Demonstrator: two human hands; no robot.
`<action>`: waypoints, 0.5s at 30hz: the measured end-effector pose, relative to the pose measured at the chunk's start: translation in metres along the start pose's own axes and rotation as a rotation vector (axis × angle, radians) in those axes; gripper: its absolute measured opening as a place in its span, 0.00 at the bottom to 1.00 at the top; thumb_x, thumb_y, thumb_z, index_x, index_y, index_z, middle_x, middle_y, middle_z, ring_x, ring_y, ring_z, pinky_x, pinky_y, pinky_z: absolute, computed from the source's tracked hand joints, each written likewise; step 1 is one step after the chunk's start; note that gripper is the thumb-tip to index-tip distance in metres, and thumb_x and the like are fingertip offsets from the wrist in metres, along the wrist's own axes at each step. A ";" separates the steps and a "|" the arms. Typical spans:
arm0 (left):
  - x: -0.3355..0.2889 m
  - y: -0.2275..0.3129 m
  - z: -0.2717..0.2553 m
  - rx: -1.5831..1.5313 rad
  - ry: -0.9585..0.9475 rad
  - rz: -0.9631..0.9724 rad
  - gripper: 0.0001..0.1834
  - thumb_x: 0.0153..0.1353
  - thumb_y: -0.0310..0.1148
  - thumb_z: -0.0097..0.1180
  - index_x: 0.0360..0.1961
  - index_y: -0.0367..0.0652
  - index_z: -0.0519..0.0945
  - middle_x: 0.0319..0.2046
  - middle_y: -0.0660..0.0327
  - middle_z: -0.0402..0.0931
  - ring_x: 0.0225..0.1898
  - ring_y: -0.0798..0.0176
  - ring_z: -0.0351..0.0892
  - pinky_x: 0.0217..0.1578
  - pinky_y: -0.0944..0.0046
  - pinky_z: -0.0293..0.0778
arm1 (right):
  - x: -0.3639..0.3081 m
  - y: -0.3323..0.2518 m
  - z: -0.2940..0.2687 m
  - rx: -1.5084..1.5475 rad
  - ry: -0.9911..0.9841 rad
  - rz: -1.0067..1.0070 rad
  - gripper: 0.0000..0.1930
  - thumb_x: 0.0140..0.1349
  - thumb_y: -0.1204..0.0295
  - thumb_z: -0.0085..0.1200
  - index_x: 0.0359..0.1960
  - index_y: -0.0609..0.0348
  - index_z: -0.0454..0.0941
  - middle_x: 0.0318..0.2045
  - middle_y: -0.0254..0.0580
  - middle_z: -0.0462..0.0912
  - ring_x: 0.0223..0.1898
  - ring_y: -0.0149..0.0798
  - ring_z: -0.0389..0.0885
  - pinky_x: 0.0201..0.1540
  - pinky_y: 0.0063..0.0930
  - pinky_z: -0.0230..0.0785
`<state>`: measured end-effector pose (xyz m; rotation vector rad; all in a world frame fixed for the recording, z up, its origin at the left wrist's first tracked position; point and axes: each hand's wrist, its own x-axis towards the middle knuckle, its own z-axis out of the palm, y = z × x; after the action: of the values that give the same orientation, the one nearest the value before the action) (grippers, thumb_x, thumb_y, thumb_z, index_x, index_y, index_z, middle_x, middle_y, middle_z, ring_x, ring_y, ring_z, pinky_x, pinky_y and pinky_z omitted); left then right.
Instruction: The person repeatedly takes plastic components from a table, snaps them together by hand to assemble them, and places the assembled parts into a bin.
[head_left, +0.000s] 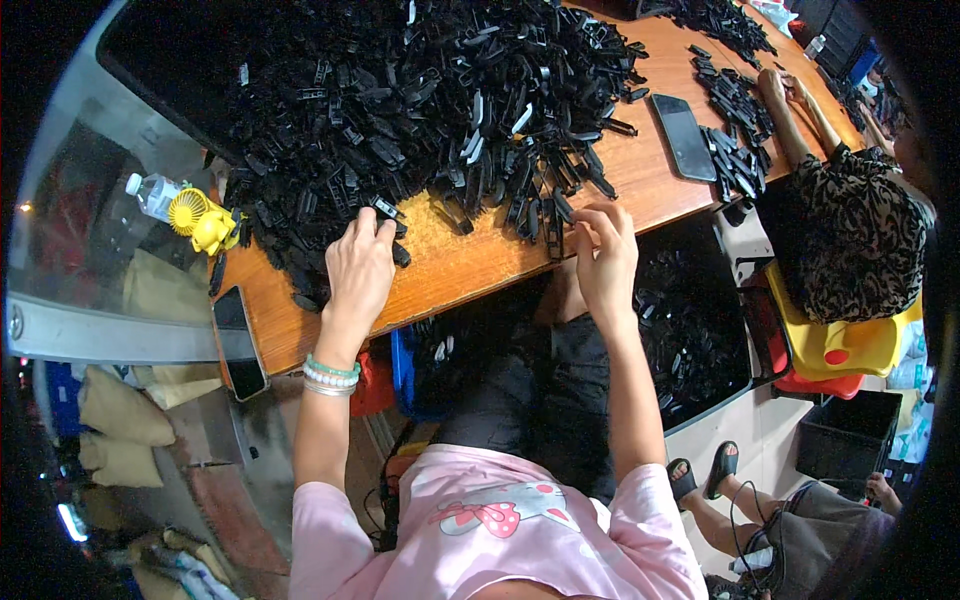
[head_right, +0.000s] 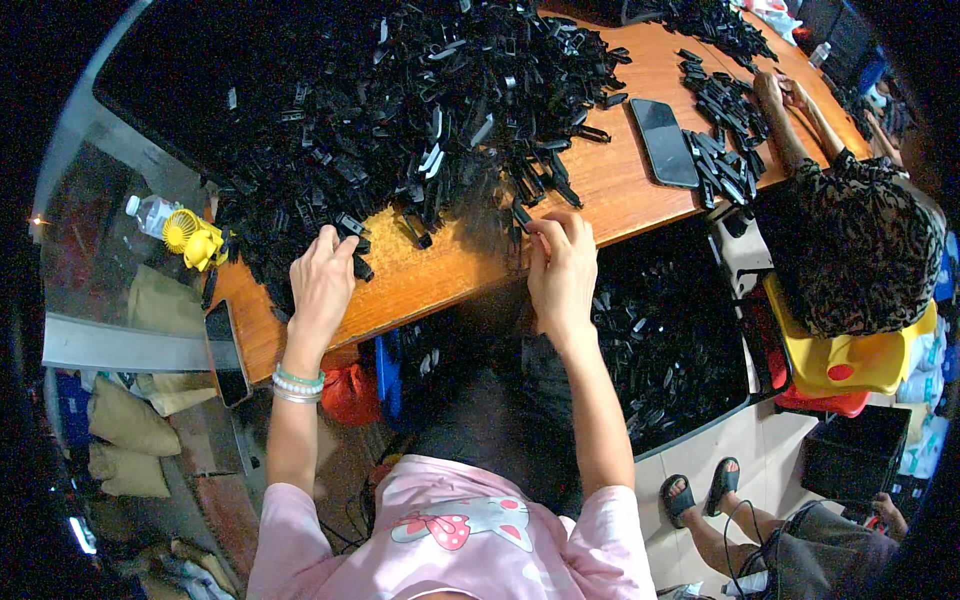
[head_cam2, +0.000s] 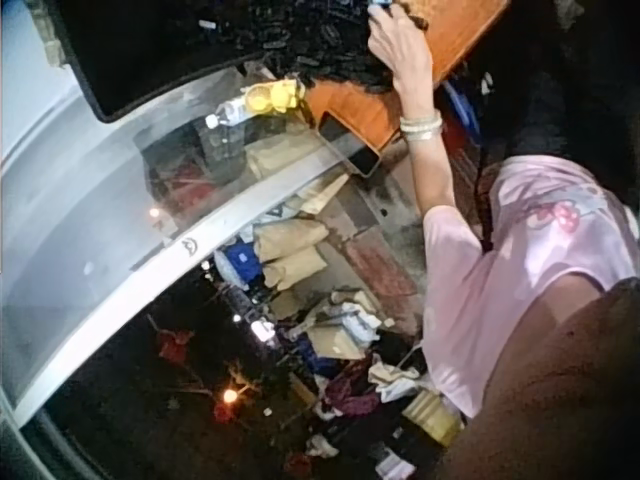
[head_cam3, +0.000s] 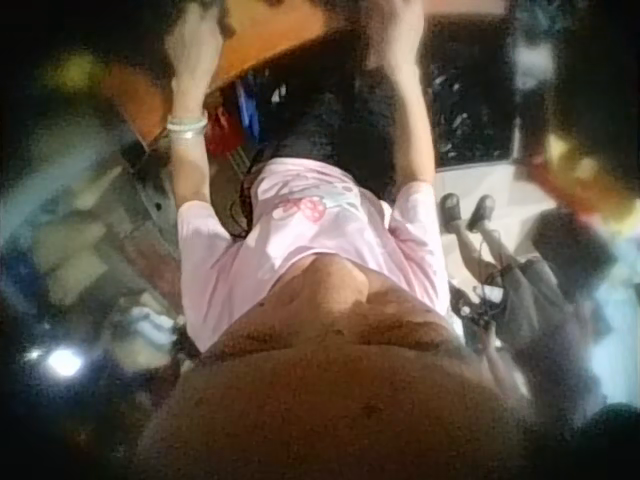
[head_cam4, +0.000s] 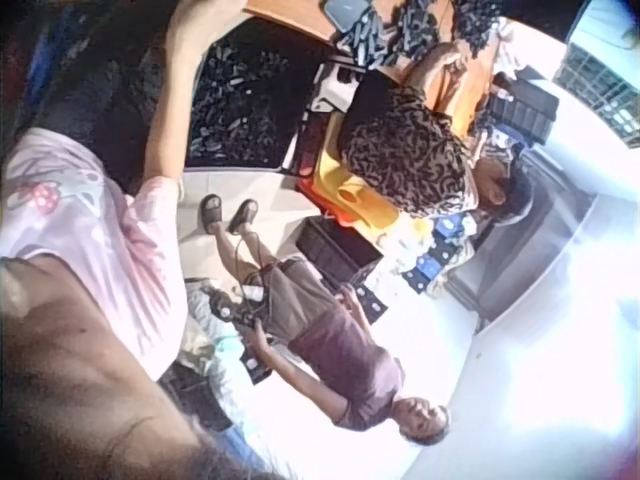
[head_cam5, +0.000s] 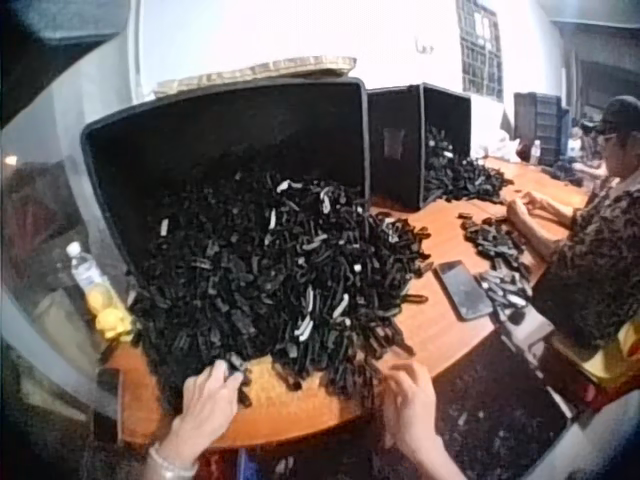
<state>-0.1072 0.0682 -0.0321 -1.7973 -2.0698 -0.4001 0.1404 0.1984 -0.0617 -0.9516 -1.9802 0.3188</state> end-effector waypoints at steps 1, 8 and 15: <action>0.001 -0.003 0.004 0.021 -0.017 0.040 0.07 0.48 0.21 0.54 0.31 0.36 0.79 0.28 0.55 0.70 0.30 0.56 0.77 0.27 0.59 0.75 | 0.004 0.003 0.002 0.001 0.000 -0.002 0.08 0.53 0.80 0.55 0.35 0.61 0.77 0.35 0.47 0.76 0.41 0.50 0.74 0.42 0.38 0.68; -0.006 0.020 0.002 -0.092 0.194 0.243 0.12 0.50 0.21 0.52 0.38 0.38 0.76 0.25 0.59 0.67 0.25 0.59 0.74 0.22 0.62 0.72 | 0.015 0.024 0.015 0.089 -0.090 0.218 0.07 0.51 0.78 0.57 0.33 0.64 0.77 0.34 0.51 0.77 0.36 0.53 0.77 0.41 0.38 0.71; -0.017 0.055 0.022 -0.397 0.106 0.090 0.04 0.58 0.25 0.53 0.36 0.39 0.77 0.30 0.53 0.73 0.27 0.51 0.75 0.27 0.58 0.72 | 0.012 0.039 0.015 0.181 -0.030 0.372 0.07 0.48 0.78 0.55 0.29 0.66 0.79 0.27 0.49 0.80 0.31 0.43 0.80 0.38 0.32 0.72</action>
<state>-0.0526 0.0709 -0.0604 -2.0256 -1.9278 -0.9122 0.1438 0.2354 -0.0844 -1.1987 -1.7589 0.7110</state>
